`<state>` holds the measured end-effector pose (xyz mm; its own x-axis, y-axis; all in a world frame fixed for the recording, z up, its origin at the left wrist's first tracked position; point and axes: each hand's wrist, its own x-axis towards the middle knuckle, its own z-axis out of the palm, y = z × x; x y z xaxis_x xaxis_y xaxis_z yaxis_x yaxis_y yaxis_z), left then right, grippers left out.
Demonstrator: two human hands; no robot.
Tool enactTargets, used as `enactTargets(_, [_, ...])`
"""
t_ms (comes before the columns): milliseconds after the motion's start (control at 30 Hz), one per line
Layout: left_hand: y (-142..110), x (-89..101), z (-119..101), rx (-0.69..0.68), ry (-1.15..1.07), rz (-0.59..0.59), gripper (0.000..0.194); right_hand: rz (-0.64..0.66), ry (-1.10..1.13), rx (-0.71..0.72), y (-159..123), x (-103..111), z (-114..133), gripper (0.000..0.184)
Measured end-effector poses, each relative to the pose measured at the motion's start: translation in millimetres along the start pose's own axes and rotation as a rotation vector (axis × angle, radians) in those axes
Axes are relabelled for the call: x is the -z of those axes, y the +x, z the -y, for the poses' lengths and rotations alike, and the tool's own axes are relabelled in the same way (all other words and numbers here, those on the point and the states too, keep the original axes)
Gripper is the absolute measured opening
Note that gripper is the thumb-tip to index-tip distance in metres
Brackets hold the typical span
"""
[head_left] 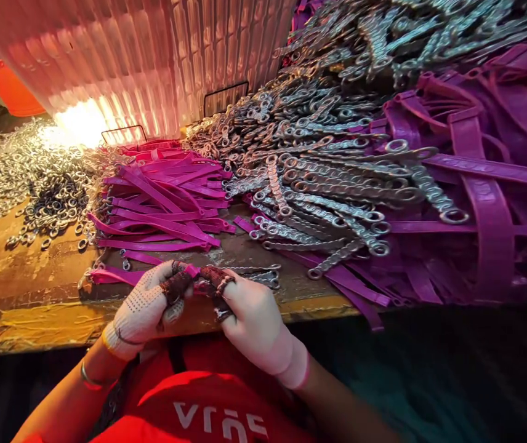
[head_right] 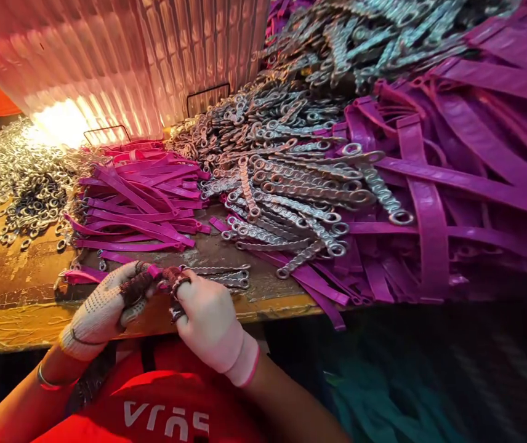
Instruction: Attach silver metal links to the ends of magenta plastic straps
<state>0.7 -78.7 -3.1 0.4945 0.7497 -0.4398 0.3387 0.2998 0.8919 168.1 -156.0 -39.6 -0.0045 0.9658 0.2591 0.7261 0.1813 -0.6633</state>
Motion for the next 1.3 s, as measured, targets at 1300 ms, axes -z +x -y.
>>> enactTargets(1300, [5.1,2.9,52.3,-0.32,0.512,-0.042,0.025,0.108,-0.484,0.046,-2.3,-40.2,-1.4,0.025])
